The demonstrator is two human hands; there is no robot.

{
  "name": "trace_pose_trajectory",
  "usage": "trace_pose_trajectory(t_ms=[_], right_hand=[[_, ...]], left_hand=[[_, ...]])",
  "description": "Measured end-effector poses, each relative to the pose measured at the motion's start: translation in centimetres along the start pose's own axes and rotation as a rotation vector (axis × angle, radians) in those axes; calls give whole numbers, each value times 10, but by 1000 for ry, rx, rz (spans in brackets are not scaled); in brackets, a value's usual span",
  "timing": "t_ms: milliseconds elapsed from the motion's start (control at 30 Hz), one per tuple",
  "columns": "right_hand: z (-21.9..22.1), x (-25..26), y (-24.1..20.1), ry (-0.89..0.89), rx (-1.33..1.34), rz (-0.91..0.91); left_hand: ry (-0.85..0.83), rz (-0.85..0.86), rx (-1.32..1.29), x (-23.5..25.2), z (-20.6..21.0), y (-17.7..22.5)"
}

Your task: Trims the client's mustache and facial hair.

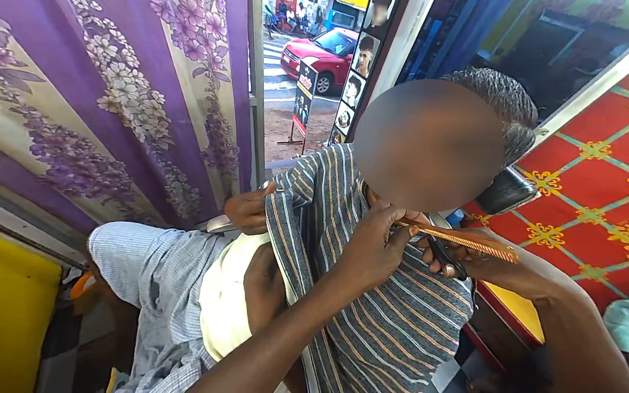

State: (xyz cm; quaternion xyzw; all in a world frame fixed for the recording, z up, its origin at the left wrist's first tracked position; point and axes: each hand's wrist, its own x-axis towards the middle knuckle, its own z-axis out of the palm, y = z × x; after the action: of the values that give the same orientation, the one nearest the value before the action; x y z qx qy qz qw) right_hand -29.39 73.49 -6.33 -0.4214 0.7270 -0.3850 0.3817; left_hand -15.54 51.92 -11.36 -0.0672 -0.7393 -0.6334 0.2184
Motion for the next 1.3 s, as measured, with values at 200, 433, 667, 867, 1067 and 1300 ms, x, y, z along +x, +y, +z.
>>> trace_pose_trajectory(t_ms=[200, 433, 667, 867, 1067, 1300], right_hand=[[0, 4, -3, 25, -18, -1], [-2, 9, -5, 30, -48, -17], [-3, 14, -6, 66, -101, -29], [-3, 21, -8, 61, -80, -49], [-2, 24, -11, 91, -83, -46], [0, 25, -11, 136, -92, -71]], left_hand=[[2, -14, 0, 1, -1, 1], [8, -6, -14, 2, 0, 1], [16, 33, -25, 2, 0, -2], [14, 24, -31, 2, 0, -2], [13, 6, -5, 1, 0, -1], [15, 2, -3, 2, 1, -1]])
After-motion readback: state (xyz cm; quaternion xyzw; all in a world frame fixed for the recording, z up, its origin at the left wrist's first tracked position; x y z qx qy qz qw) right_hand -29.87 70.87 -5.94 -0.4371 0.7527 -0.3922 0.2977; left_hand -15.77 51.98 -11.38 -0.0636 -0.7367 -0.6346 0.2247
